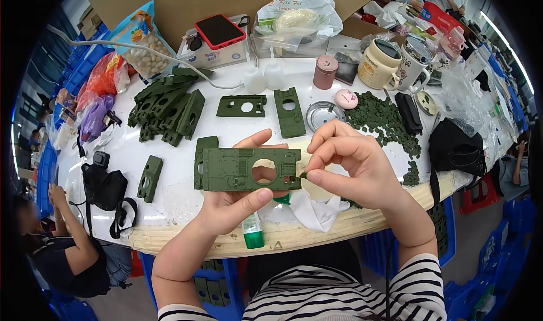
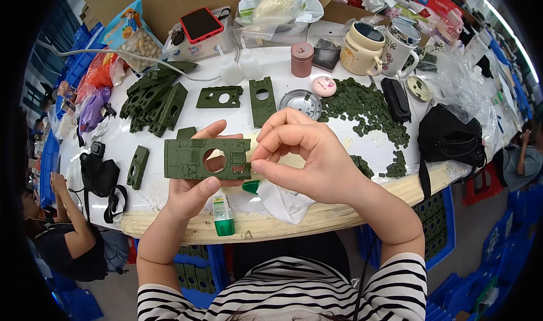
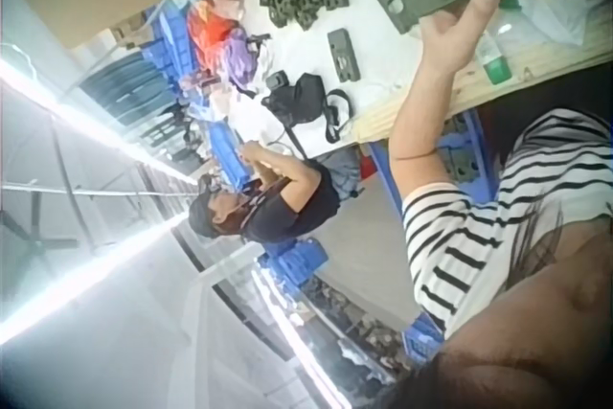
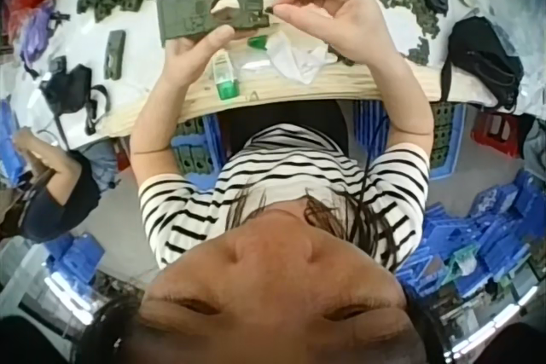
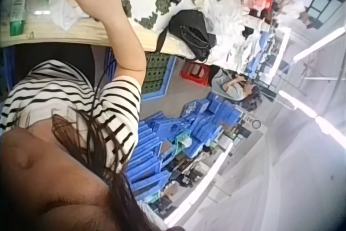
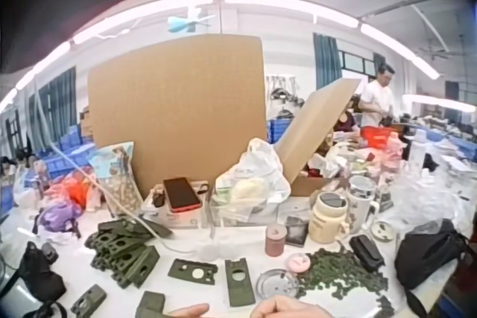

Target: Applying glue and assembling plastic components to construct toy tank models at a workbench.

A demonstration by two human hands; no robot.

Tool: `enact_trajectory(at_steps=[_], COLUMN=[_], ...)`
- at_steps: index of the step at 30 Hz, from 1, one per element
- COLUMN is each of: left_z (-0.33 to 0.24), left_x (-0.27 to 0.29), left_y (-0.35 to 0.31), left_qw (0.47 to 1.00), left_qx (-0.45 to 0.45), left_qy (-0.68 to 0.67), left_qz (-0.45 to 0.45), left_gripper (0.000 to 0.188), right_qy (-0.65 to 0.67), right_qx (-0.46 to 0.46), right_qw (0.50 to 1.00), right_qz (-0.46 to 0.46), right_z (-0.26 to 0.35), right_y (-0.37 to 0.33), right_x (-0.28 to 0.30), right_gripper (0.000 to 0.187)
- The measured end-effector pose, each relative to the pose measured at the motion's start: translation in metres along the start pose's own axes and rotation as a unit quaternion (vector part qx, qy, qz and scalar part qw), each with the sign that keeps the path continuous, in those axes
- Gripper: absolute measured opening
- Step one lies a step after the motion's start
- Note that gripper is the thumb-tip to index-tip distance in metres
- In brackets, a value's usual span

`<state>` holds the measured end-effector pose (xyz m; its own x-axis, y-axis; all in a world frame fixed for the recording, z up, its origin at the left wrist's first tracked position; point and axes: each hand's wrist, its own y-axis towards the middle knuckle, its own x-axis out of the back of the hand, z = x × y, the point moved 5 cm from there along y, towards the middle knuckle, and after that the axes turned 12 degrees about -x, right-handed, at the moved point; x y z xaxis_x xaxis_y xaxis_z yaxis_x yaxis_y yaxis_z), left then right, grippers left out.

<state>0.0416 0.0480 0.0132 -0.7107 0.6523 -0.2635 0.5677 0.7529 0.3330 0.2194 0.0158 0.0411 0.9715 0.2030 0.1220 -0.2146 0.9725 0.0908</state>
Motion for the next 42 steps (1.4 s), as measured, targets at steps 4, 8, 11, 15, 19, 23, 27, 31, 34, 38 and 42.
enact_trajectory(at_steps=[4,8,11,15,19,23,27,31,34,38,42], left_z=[-0.003,-0.002,-0.002,-0.001,-0.001,-0.001,-0.001,0.000,0.001,0.000,0.003], left_x=[-0.003,-0.005,-0.006,-0.006,-0.007,-0.007,-0.008,-0.008,-0.007,-0.008,-0.006], left_y=[0.000,0.000,0.000,0.000,0.000,0.000,0.000,-0.001,-0.001,-0.001,-0.002], left_qw=[0.999,0.998,0.998,0.997,0.997,0.997,0.997,0.997,0.997,0.997,0.997], left_qx=[-0.013,-0.011,-0.007,-0.006,-0.003,-0.005,-0.009,-0.015,-0.014,-0.019,-0.023], left_qy=[-0.030,-0.030,-0.029,-0.022,-0.023,-0.028,-0.028,-0.019,-0.015,-0.009,-0.004], left_qz=[0.044,0.054,0.059,0.068,0.071,0.075,0.077,0.075,0.075,0.078,0.077], left_gripper=[0.073,0.073,0.073,0.073,0.073,0.072,0.071,0.070,0.071,0.072,0.073], right_qy=[-0.102,-0.110,-0.113,-0.115,-0.123,-0.127,-0.132,-0.141,-0.151,-0.154,-0.157], right_qx=[0.064,0.064,0.057,0.047,0.045,0.047,0.045,0.047,0.048,0.051,0.054], right_qw=[0.992,0.992,0.992,0.992,0.991,0.991,0.990,0.989,0.987,0.987,0.986], right_qz=[-0.023,-0.028,-0.021,-0.011,-0.011,-0.012,-0.014,-0.018,-0.018,-0.021,-0.022], right_z=[0.007,0.009,0.010,0.011,0.009,0.009,0.009,0.009,0.011,0.011,0.011], right_y=[-0.002,-0.003,-0.005,-0.005,-0.005,-0.005,-0.005,-0.004,-0.005,-0.005,-0.005], right_x=[0.000,-0.006,-0.009,-0.010,-0.010,-0.011,-0.012,-0.012,-0.012,-0.012,-0.013], right_gripper=[0.009,0.008,0.008,0.008,0.008,0.008,0.008,0.008,0.009,0.010,0.011])
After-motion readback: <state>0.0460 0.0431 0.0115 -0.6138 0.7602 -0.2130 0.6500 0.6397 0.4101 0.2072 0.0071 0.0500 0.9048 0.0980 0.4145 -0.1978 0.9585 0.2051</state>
